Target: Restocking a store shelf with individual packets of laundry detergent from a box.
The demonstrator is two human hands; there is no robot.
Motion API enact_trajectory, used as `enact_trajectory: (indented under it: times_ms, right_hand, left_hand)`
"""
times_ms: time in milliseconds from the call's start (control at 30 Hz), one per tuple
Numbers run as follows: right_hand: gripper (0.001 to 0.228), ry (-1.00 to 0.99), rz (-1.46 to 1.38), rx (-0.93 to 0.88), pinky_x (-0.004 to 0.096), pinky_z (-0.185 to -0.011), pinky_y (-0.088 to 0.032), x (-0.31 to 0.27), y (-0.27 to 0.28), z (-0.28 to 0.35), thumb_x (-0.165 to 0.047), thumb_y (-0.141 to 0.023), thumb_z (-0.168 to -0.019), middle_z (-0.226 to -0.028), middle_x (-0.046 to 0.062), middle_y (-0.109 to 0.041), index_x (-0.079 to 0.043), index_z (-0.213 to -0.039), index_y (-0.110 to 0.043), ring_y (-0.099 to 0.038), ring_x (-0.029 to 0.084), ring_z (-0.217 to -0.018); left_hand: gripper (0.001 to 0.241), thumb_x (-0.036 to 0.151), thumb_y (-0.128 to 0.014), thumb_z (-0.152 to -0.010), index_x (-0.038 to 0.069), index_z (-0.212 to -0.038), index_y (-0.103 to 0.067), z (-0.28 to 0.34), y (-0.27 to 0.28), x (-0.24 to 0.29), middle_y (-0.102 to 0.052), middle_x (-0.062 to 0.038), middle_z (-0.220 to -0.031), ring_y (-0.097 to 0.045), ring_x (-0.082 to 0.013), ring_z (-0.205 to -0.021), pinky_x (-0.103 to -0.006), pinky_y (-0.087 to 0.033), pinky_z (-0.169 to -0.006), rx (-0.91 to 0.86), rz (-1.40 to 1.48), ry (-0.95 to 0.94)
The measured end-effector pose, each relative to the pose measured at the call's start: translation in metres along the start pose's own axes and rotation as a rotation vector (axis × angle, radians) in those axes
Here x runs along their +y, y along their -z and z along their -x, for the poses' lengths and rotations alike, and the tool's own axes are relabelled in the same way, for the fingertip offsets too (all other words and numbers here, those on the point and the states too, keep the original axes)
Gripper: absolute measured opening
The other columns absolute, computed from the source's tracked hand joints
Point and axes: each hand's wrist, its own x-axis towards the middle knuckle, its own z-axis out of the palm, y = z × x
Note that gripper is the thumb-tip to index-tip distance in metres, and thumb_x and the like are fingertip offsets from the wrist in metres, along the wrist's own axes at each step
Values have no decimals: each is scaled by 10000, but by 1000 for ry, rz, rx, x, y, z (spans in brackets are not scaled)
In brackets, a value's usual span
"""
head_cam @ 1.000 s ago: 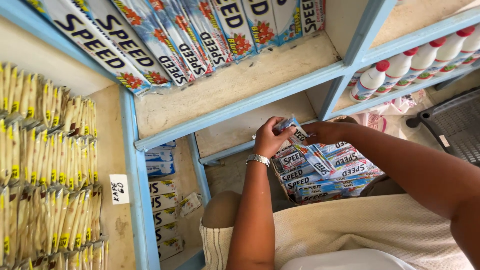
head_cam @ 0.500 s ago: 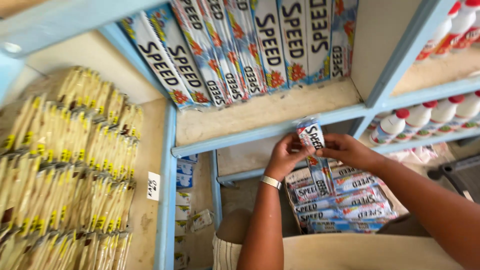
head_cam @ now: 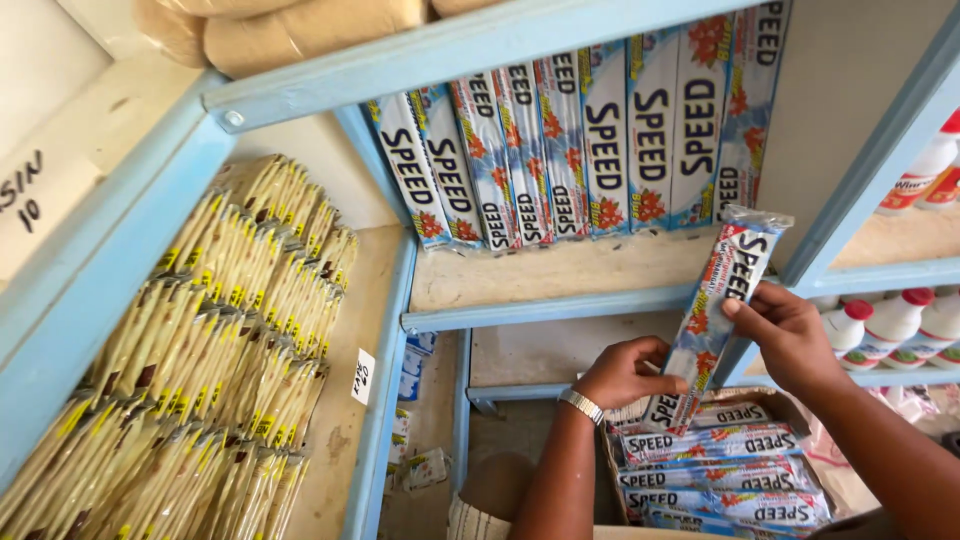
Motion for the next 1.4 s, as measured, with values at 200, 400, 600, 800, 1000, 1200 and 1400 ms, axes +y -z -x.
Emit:
enact_trajectory:
  times_ms: [200, 400, 600, 800, 1000, 1200, 1400]
  right_hand:
    - [295, 10, -60, 23, 319, -907, -530, 2, -3, -1, -150, -654, -981, -1105, 40, -738, -26, -1249, -658, -652, 108, -1016]
    - [305, -20, -10, -127, 328, -979, -523, -3, -26, 14, -105, -664, -930, -1137, 57, -753, -7, -1219, -653, -678, 122, -1075]
    - [356, -2, 33, -227, 334, -947, -558, 33, -33, 7, -67, -689, -902, -1133, 89, -777, 2, -1249, -651, -702, 145, -1038]
    - [430, -9, 60, -263, 344, -901, -593, 50, -43, 8, -53, -710, -883, -1099, 119, -788, 10, -1300, -628, -722, 169, -993]
    - [455, -13, 212, -223, 338, -894, -612, 38, -49, 13, -86, -723, -877, -1110, 115, -809, -1, -1316, -640, -747, 158, -991]
    - [492, 83, 279, -150, 321, -863, -605, 15, -59, 4, -90, -734, -862, -1096, 108, -821, -21, -1339, -635, -748, 157, -950]
    - [528, 50, 298, -134, 318, -783, -607, -28, -83, -23, -81, -739, -851, -1052, 90, -801, -35, -1365, -628, -712, 138, -886]
  left_hand:
    - [418, 243, -851, -861, 20, -1180, -696, 5, -2, 37, -744, -42, -1022, -690, -97, -856, -269, -573, -776, 73, -11, -54]
    - [345, 201, -846, -910, -1, -1146, -695, 7, 0, 44, -738, -39, -998, -686, -88, -877, -264, -558, -776, 156, 83, -122]
    - [315, 197, -820, -918, 11, -1135, -686, 11, 7, 75, -756, -31, -1024, -709, -77, -925, -256, -584, -843, 284, 159, -217]
    - [280, 165, -809, -927, -1, -1121, -696, 19, 15, 100, -770, -45, -1009, -708, -81, -901, -258, -583, -821, 388, 168, -254]
    - [299, 163, -787, -948, -9, -1174, -696, 20, 18, 100, -765, -21, -998, -693, -65, -891, -240, -572, -810, 419, 210, -300]
    - [526, 109, -656, -1012, 47, -1513, -509, 24, 19, 120, -668, -44, -1187, -647, -88, -1010, -230, -552, -833, 434, -18, -394]
    - [681, 38, -662, -966, 92, -1599, -418, 29, 49, 158, -611, -93, -1279, -658, -171, -1034, -257, -589, -824, 526, -257, -387]
